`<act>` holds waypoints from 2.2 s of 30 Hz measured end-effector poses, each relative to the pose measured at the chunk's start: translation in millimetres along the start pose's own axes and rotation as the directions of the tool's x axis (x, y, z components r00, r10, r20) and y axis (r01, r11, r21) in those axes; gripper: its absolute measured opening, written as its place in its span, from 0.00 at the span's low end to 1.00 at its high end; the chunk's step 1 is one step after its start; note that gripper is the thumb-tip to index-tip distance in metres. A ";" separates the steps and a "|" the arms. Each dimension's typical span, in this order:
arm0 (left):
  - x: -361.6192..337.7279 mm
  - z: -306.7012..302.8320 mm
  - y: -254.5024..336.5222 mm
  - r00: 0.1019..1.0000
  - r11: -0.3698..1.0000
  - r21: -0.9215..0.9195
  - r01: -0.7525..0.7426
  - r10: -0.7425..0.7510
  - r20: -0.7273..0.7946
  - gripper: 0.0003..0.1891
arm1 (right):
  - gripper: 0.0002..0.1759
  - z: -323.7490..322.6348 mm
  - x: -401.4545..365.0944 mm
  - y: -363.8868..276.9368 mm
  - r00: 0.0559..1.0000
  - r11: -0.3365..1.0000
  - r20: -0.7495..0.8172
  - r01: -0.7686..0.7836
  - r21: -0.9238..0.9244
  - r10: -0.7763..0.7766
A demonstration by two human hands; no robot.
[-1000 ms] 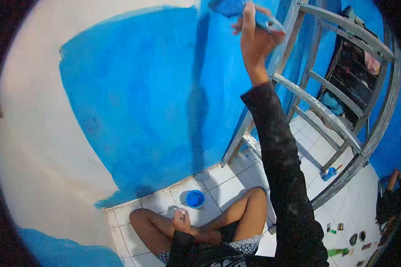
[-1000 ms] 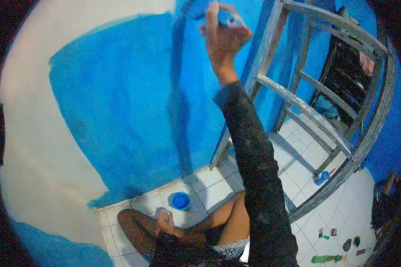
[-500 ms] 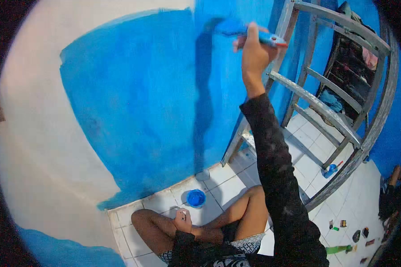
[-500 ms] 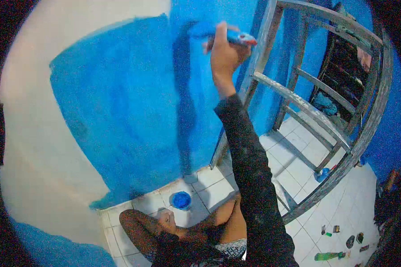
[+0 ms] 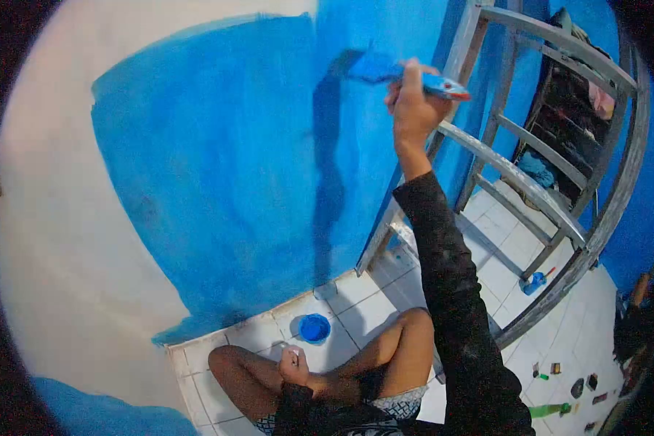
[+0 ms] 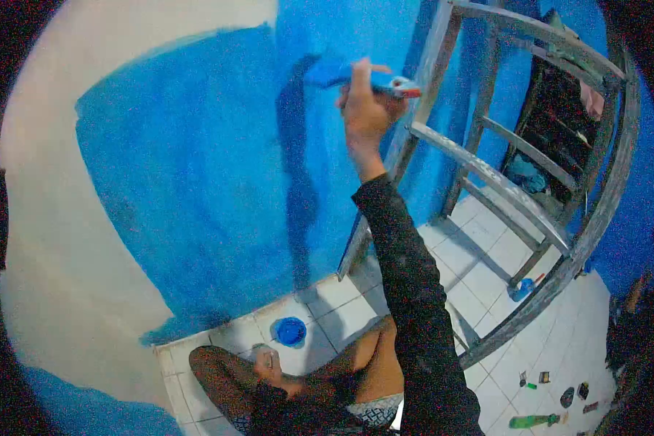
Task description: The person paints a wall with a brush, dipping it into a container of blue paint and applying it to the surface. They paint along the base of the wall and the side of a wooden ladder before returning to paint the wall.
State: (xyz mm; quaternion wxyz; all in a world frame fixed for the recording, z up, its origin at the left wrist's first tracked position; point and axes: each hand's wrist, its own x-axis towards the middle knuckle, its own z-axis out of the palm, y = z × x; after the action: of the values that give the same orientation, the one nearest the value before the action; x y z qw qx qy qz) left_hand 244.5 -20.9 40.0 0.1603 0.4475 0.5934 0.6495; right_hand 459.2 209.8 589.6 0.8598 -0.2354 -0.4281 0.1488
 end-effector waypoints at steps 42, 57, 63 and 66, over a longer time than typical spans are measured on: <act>11.4 -12.8 53.1 0.988 0.990 0.133 0.039 -0.058 0.145 0.04 | 0.10 61.4 -20.4 -2.7 0.996 0.941 -0.064 0.084 0.328 -0.066; 13.0 -13.6 50.5 0.986 0.997 0.075 0.028 -0.039 0.160 0.03 | 0.11 1.7 -58.6 13.4 0.996 0.984 -0.044 -0.067 0.164 0.075; 13.0 -14.4 39.4 0.984 0.985 0.173 0.011 -0.042 0.175 0.04 | 0.13 42.0 50.2 9.9 0.972 0.946 -0.049 0.235 0.225 -0.230; 6.9 -7.6 15.3 0.989 0.984 0.128 -0.128 0.116 0.095 0.05 | 0.13 21.2 50.4 42.0 0.991 0.979 0.015 0.129 0.156 -0.133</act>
State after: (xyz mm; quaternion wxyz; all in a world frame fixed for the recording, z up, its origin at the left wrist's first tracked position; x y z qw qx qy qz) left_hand 239.9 -24.3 57.4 0.1156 0.5206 0.5994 0.5970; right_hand 469.6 274.2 611.9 0.8778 -0.1374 -0.4408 0.1274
